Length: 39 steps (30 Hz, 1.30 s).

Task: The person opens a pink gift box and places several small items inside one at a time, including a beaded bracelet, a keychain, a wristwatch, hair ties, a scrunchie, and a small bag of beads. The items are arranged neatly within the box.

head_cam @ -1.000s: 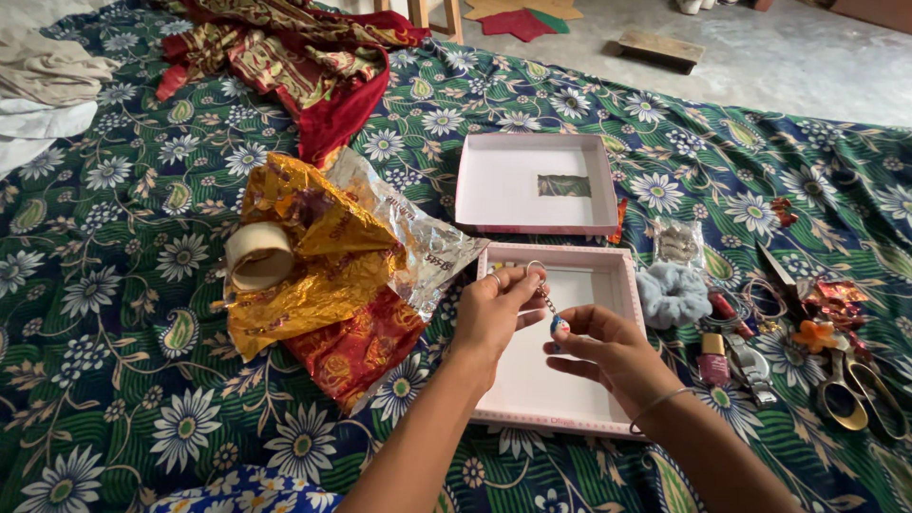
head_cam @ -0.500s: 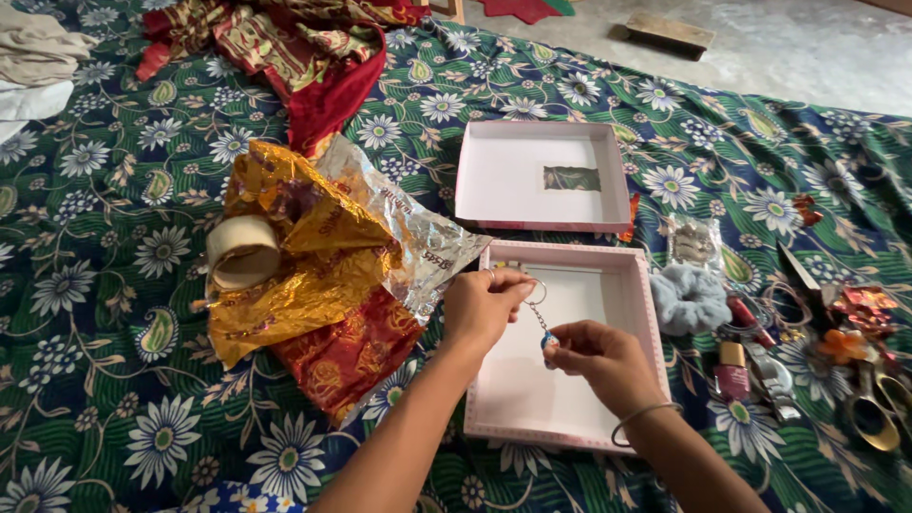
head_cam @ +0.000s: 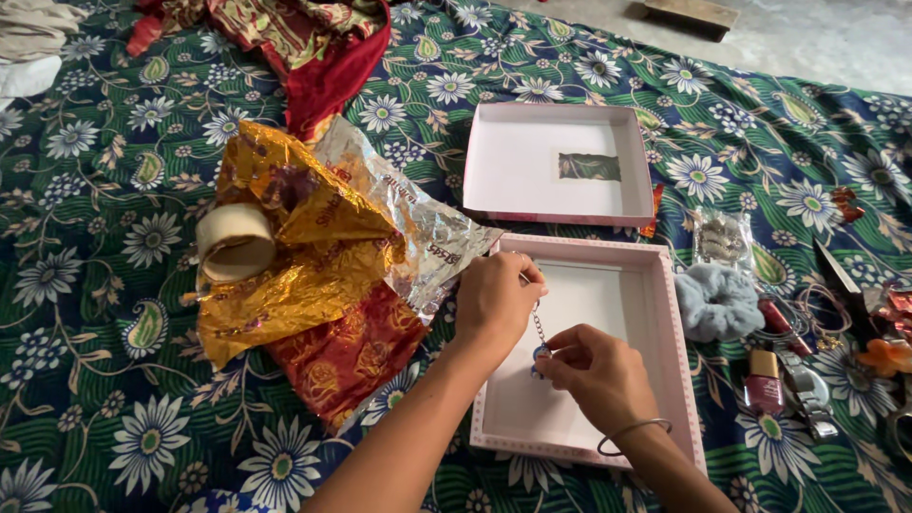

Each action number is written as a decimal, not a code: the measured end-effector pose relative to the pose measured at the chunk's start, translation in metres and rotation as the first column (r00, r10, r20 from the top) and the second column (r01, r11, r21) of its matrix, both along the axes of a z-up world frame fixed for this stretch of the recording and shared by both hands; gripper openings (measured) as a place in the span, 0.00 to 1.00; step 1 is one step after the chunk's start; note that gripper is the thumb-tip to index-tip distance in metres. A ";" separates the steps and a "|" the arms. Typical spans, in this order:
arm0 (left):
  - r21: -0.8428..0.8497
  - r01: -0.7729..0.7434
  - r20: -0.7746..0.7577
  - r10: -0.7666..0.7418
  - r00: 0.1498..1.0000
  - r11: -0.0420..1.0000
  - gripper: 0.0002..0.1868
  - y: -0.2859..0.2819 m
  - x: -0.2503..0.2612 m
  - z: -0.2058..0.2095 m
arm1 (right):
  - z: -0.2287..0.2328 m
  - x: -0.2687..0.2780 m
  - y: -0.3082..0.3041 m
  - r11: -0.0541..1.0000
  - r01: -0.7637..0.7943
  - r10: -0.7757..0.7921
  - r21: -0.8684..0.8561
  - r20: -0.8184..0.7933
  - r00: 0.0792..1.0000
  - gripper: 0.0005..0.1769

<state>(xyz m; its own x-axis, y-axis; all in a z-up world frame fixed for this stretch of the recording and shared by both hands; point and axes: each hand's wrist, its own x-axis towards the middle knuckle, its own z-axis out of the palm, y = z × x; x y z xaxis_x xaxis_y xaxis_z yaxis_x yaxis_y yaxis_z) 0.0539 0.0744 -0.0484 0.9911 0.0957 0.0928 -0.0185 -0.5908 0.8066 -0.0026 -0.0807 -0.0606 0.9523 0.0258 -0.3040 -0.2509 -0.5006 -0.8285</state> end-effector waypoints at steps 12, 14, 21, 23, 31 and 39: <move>-0.008 0.051 0.068 -0.050 0.996 0.999 0.06 -0.005 0.007 -0.027 | -0.002 0.005 0.003 0.988 0.016 -0.017 -0.152 -0.005 1.000 0.15; 0.011 0.063 0.092 -0.064 0.994 0.998 0.05 -0.006 0.007 -0.031 | -0.005 0.006 0.001 0.985 0.001 0.000 -0.170 0.003 1.000 0.15; 0.059 0.026 0.114 -0.033 0.993 0.998 0.06 -0.008 0.005 -0.042 | -0.012 0.010 -0.003 0.978 0.002 0.002 -0.208 0.016 1.000 0.16; 0.078 0.014 0.082 -0.021 0.996 0.997 0.06 -0.009 0.006 -0.044 | -0.013 0.011 -0.004 0.981 -0.006 0.011 -0.195 0.022 1.000 0.17; 0.039 0.009 0.159 -0.015 0.987 0.999 0.08 -0.005 -0.005 -0.037 | -0.018 0.015 -0.010 0.994 -0.013 0.018 -0.112 0.051 0.999 0.16; 0.066 0.086 0.041 -0.088 0.995 0.994 0.16 -0.007 -0.048 -0.009 | -0.020 0.025 -0.015 0.975 0.010 0.064 -0.224 0.322 0.945 0.13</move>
